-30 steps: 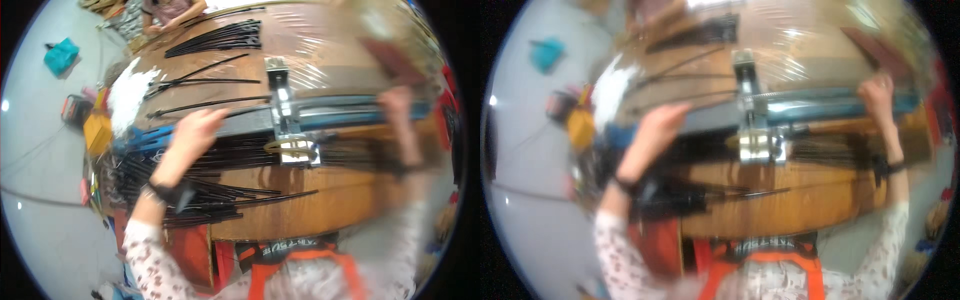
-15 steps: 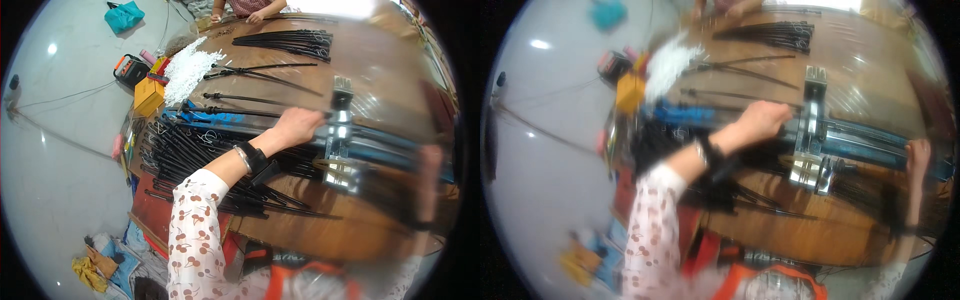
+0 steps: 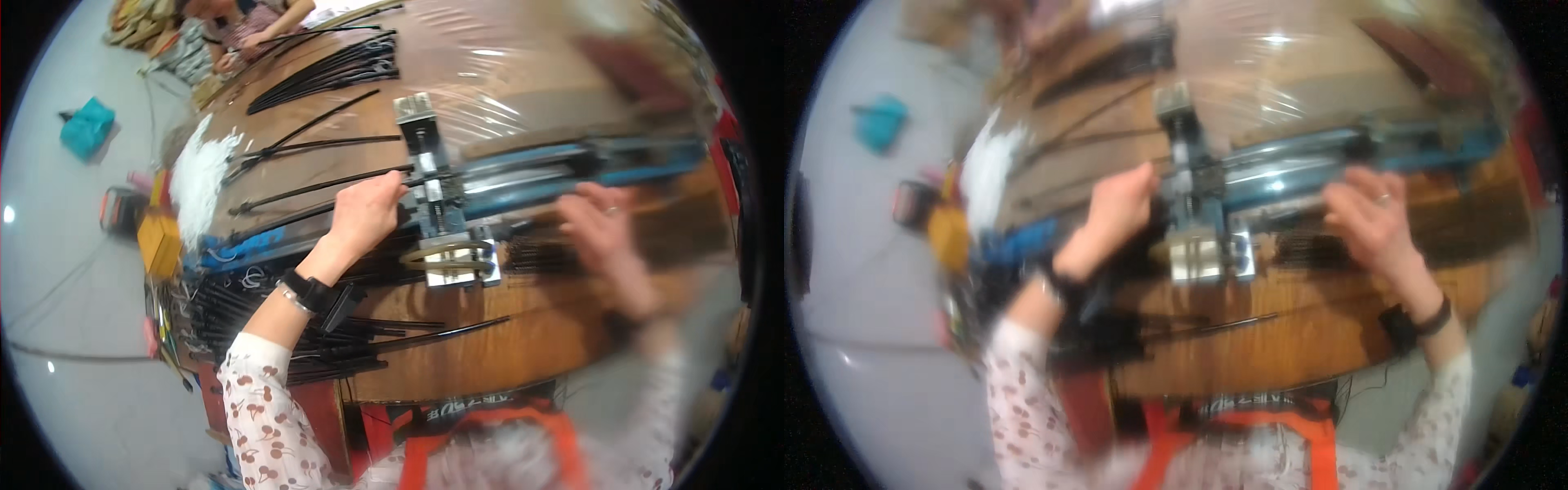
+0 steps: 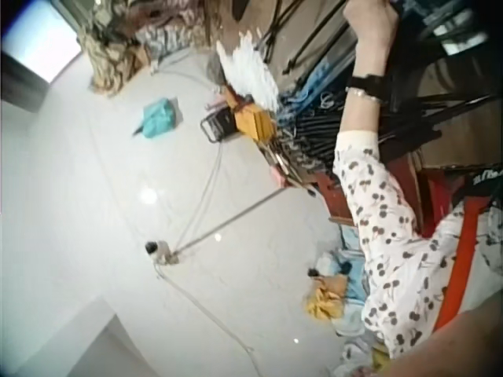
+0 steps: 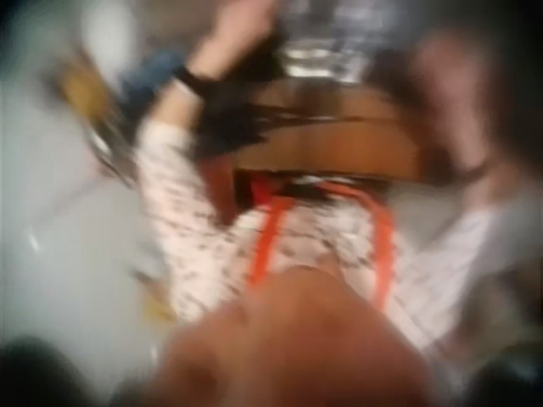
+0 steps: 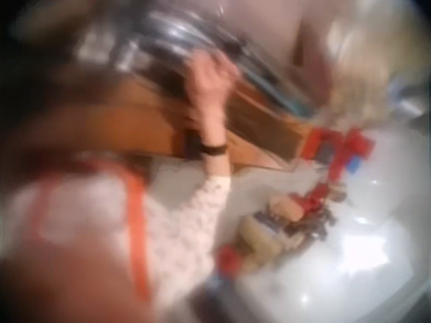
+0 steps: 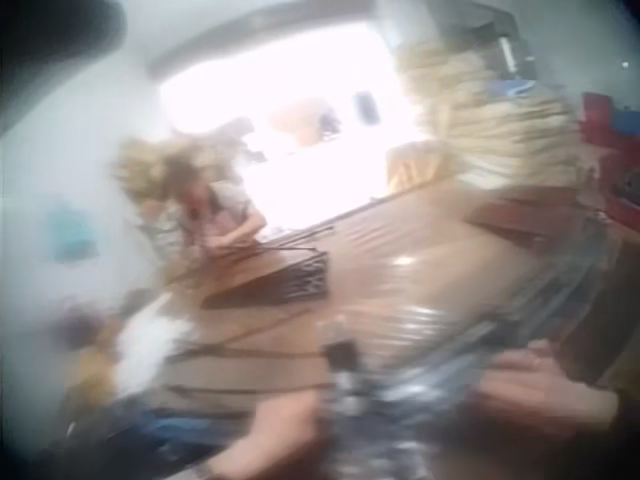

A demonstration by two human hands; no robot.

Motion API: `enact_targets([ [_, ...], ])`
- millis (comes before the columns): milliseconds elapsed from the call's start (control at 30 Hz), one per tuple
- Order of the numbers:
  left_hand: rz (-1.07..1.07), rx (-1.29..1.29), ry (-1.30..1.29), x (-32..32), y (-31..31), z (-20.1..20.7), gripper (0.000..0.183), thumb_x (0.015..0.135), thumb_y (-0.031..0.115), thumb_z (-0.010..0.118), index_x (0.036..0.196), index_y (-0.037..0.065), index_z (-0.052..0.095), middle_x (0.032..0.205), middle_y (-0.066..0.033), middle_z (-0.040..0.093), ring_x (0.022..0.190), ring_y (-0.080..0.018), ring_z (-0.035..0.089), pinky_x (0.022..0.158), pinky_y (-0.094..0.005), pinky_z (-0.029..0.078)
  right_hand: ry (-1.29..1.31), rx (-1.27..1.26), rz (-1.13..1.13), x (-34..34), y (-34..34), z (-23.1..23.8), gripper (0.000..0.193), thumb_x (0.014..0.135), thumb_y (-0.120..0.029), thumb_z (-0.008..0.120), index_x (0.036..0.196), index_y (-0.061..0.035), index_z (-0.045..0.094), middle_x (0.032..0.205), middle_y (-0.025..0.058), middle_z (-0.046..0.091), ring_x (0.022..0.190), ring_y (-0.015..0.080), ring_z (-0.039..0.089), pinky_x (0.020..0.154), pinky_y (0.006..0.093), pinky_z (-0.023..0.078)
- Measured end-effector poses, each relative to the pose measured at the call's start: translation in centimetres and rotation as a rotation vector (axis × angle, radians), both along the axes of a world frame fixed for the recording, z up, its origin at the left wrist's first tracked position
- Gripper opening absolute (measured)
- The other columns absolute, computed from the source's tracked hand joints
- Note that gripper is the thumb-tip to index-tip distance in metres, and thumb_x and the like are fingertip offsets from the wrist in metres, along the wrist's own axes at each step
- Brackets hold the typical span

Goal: The person inserts springs into rods using a machine fixture and arranges the assembled rods on the workbench by hand.

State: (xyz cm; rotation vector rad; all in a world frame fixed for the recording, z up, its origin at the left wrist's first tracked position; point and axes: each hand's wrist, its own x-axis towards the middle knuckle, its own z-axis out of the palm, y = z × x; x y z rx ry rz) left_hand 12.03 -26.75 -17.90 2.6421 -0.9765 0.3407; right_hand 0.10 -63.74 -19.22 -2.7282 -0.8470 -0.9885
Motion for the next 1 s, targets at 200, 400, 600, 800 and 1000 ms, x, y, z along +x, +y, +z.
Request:
enact_targets([
  [200,0.045,0.115,0.102,0.0,-1.5,0.9,0.017,0.097,0.022,0.055,0.091,0.006,0.052,0.076,-0.0192,0.065,0.075,-0.0417,0.064,0.062,-0.0517,0.049,0.152,0.131,0.004,-1.8,1.6,-0.5,0.035,0.079,-0.016,0.075,0.111,-0.0083,0.064,0.096,0.0045,0.068,0.097,0.0293,0.061,0.085,0.0433,0.041],
  [400,0.061,0.119,0.140,-0.5,-1.1,0.8,0.018,0.098,0.023,0.054,0.091,0.006,0.052,0.076,-0.0183,0.065,0.075,-0.0420,0.064,0.062,-0.0523,0.048,0.245,0.232,0.071,0.1,4.2,-1.9,0.034,0.077,-0.008,0.074,0.109,-0.0069,0.062,0.088,0.0072,0.063,0.089,0.0288,0.059,0.079,0.0413,0.042],
  [600,0.034,0.097,-0.040,0.3,-1.8,-0.5,0.004,0.089,0.010,0.057,0.085,0.010,0.056,0.077,-0.0141,0.067,0.075,-0.0370,0.066,0.062,-0.0491,0.051,0.449,0.445,0.284,1.9,2.2,-4.1,0.020,0.082,-0.001,0.066,0.101,-0.0041,0.064,0.084,0.0147,0.060,0.083,0.0320,0.059,0.072,0.0423,0.046],
  [800,-0.168,0.176,-0.520,3.7,4.1,-0.3,0.015,0.091,0.020,0.062,0.082,0.012,0.052,0.069,-0.0038,0.058,0.061,-0.0234,0.061,0.052,-0.0366,0.048,0.894,0.092,0.044,-2.9,6.1,-2.4,0.032,0.079,-0.024,0.077,0.097,-0.0041,0.060,0.088,0.0159,0.058,0.084,0.0349,0.057,0.075,0.0446,0.047],
  [1000,0.085,0.108,-0.516,-4.0,5.7,-2.2,0.030,0.076,0.018,0.067,0.105,0.014,0.062,0.100,-0.0047,0.060,0.099,-0.0264,0.055,0.079,-0.0480,0.037,0.631,0.037,0.262,-8.4,9.5,-6.1,0.026,0.078,-0.020,0.074,0.088,-0.0050,0.055,0.084,0.0134,0.055,0.085,0.0348,0.054,0.075,0.0461,0.045],
])
